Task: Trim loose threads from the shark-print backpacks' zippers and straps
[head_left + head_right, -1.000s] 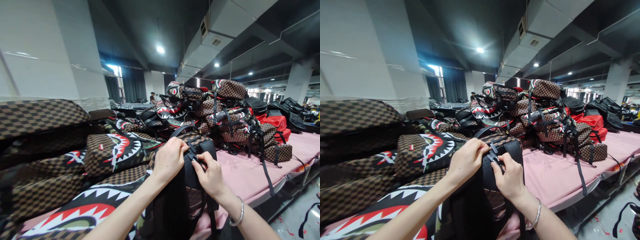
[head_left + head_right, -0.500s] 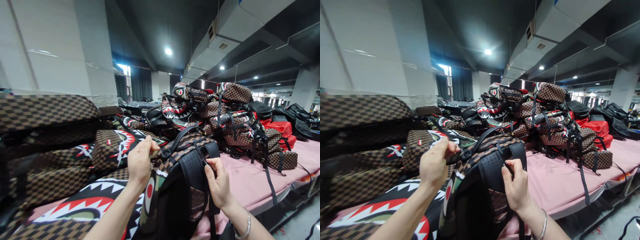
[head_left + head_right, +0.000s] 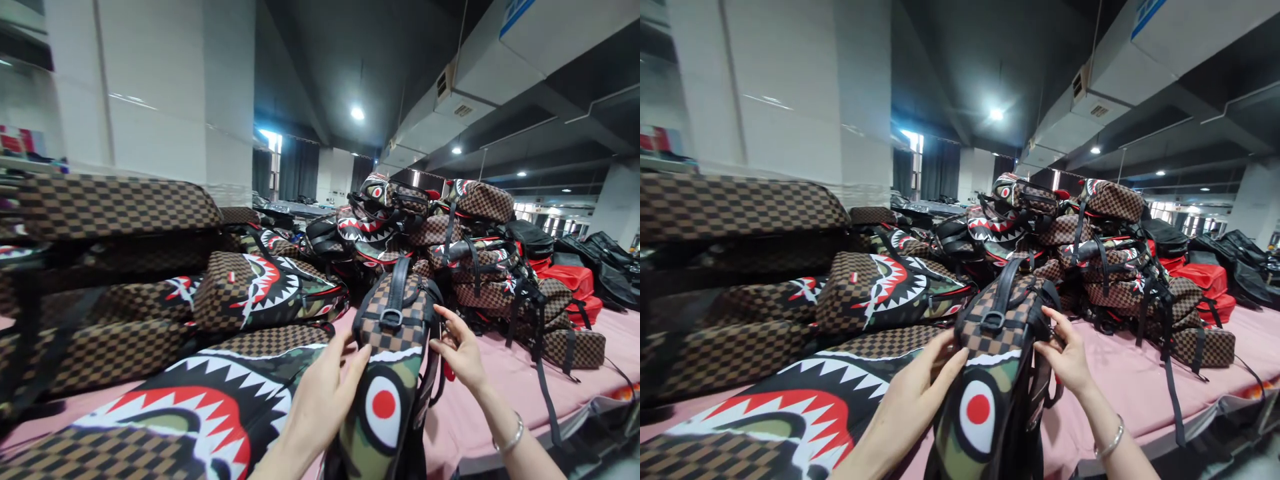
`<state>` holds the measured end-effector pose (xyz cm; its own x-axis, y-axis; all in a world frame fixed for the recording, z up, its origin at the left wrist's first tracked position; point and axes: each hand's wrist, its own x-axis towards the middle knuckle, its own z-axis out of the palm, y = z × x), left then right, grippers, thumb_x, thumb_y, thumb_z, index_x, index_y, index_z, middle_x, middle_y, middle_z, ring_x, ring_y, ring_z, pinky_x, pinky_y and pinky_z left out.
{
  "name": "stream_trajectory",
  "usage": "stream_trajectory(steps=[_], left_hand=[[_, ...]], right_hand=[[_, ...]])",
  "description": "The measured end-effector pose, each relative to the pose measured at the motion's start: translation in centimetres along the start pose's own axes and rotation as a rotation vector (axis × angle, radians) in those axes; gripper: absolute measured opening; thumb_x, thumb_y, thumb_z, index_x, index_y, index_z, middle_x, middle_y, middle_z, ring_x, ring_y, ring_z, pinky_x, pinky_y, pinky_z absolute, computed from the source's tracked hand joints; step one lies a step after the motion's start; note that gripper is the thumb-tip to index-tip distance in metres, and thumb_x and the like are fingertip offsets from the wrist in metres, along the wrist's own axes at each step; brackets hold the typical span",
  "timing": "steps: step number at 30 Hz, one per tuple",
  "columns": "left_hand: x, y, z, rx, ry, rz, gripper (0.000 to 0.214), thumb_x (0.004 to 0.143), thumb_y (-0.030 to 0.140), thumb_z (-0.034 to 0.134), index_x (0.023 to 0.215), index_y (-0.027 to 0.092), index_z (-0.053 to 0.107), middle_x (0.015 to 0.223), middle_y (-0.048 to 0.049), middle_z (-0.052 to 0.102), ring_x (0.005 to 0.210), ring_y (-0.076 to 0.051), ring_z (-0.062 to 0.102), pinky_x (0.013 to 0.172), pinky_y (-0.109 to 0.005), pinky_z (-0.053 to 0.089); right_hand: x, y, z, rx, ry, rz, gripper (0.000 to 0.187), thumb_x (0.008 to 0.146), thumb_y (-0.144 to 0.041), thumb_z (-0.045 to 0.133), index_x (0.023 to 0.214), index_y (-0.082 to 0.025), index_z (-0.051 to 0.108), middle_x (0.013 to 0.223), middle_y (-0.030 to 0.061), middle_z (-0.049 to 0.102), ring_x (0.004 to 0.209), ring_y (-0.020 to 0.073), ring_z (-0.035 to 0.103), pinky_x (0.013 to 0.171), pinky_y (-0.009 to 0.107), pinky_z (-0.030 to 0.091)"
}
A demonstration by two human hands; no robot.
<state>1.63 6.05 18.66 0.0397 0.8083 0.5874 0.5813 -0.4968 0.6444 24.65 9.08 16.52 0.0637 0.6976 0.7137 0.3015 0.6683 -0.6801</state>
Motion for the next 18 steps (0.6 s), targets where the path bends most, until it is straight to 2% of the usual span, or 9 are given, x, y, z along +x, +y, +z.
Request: stream_trajectory(steps=[2, 3, 5, 8, 11, 13, 15, 16, 18], left_hand=[[0.6, 0.6, 0.4, 0.059, 0.158, 0.141, 0.047, 0.083, 0.041, 0.044, 0.122, 0.016, 0.044, 0.125, -0.0137, 0.051, 0.113, -0.025, 0.049, 0.094, -0.042, 0.040], [1.0, 0.9, 0.6, 0.084, 0.190, 0.212, 0.046, 0.083, 0.040, 0.044, 0.123, 0.016, 0.044, 0.129, -0.0140, 0.047, 0.118, -0.026, 0.044, 0.097, -0.043, 0.037], [2.0, 1.8, 1.1, 0.106, 0.134, 0.326, 0.038, 0.083, 0.037, 0.044, 0.115, 0.017, 0.053, 0.128, -0.0126, 0.048, 0.119, -0.026, 0.042, 0.099, -0.045, 0.036], [2.9, 3.4, 2.0, 0.089, 0.057, 0.406, 0.032, 0.083, 0.032, 0.045, 0.107, 0.017, 0.059, 0.119, -0.0123, 0.056, 0.113, -0.026, 0.048, 0.095, -0.046, 0.039], [2.6, 4.1, 2.4, -0.014, 0.065, 0.417, 0.026, 0.079, 0.021, 0.046, 0.100, 0.017, 0.062, 0.116, -0.0110, 0.059, 0.110, -0.025, 0.050, 0.096, -0.047, 0.039], [2.4, 3.9, 2.1, -0.154, 0.041, 0.368, 0.023, 0.074, 0.012, 0.041, 0.077, 0.019, 0.063, 0.110, -0.0082, 0.062, 0.108, -0.023, 0.053, 0.095, -0.043, 0.040], [2.4, 3.3, 1.6, -0.280, 0.037, 0.291, 0.023, 0.071, 0.009, 0.038, 0.058, 0.019, 0.055, 0.103, -0.0065, 0.065, 0.102, -0.021, 0.057, 0.091, -0.039, 0.044], [2.5, 2.9, 1.4, -0.314, 0.043, 0.259, 0.022, 0.071, 0.010, 0.039, 0.057, 0.019, 0.053, 0.101, -0.0064, 0.064, 0.100, -0.020, 0.057, 0.087, -0.036, 0.047], [3.1, 2.3, 1.0, -0.307, 0.044, 0.243, 0.014, 0.074, 0.018, 0.045, 0.072, 0.019, 0.059, 0.104, -0.0071, 0.062, 0.098, -0.020, 0.057, 0.078, -0.033, 0.050]], right_hand=[[-0.2, -0.1, -1.5, -0.027, 0.008, 0.037, 0.042, 0.076, -0.029, 0.060, 0.116, -0.019, 0.052, 0.064, -0.0025, 0.052, 0.050, 0.0104, 0.048, 0.050, 0.023, 0.047], [-0.3, -0.3, -2.0, -0.043, 0.016, 0.050, 0.042, 0.077, -0.030, 0.059, 0.117, -0.018, 0.052, 0.067, -0.0009, 0.055, 0.054, 0.0119, 0.052, 0.052, 0.024, 0.048], [-0.8, -0.8, -2.5, -0.074, 0.033, 0.066, 0.043, 0.078, -0.032, 0.057, 0.118, -0.017, 0.050, 0.074, 0.0026, 0.059, 0.064, 0.0151, 0.057, 0.056, 0.026, 0.049], [-1.2, -1.5, -2.4, -0.137, 0.040, 0.070, 0.041, 0.081, -0.032, 0.053, 0.118, -0.016, 0.049, 0.082, 0.0055, 0.060, 0.073, 0.0175, 0.059, 0.061, 0.027, 0.050], [-1.2, -2.1, -2.1, -0.221, 0.064, 0.034, 0.036, 0.082, -0.031, 0.051, 0.114, -0.016, 0.050, 0.083, 0.0059, 0.060, 0.076, 0.0181, 0.059, 0.064, 0.028, 0.049], [-1.1, -2.8, -2.0, -0.257, 0.079, 0.006, 0.032, 0.082, -0.031, 0.050, 0.111, -0.017, 0.051, 0.080, 0.0047, 0.059, 0.074, 0.0175, 0.058, 0.062, 0.027, 0.048], [-1.0, -3.9, -2.0, -0.263, 0.054, -0.002, 0.029, 0.084, -0.032, 0.048, 0.109, -0.017, 0.049, 0.077, 0.0024, 0.058, 0.070, 0.0156, 0.057, 0.060, 0.025, 0.047], [-0.9, -4.5, -2.0, -0.266, 0.036, -0.004, 0.027, 0.085, -0.033, 0.047, 0.108, -0.018, 0.048, 0.074, 0.0008, 0.057, 0.067, 0.0143, 0.055, 0.059, 0.024, 0.046], [-0.6, -5.6, -1.9, -0.284, -0.008, -0.018, 0.023, 0.087, -0.033, 0.044, 0.104, -0.019, 0.047, 0.067, -0.0023, 0.053, 0.061, 0.0122, 0.052, 0.056, 0.022, 0.044]])
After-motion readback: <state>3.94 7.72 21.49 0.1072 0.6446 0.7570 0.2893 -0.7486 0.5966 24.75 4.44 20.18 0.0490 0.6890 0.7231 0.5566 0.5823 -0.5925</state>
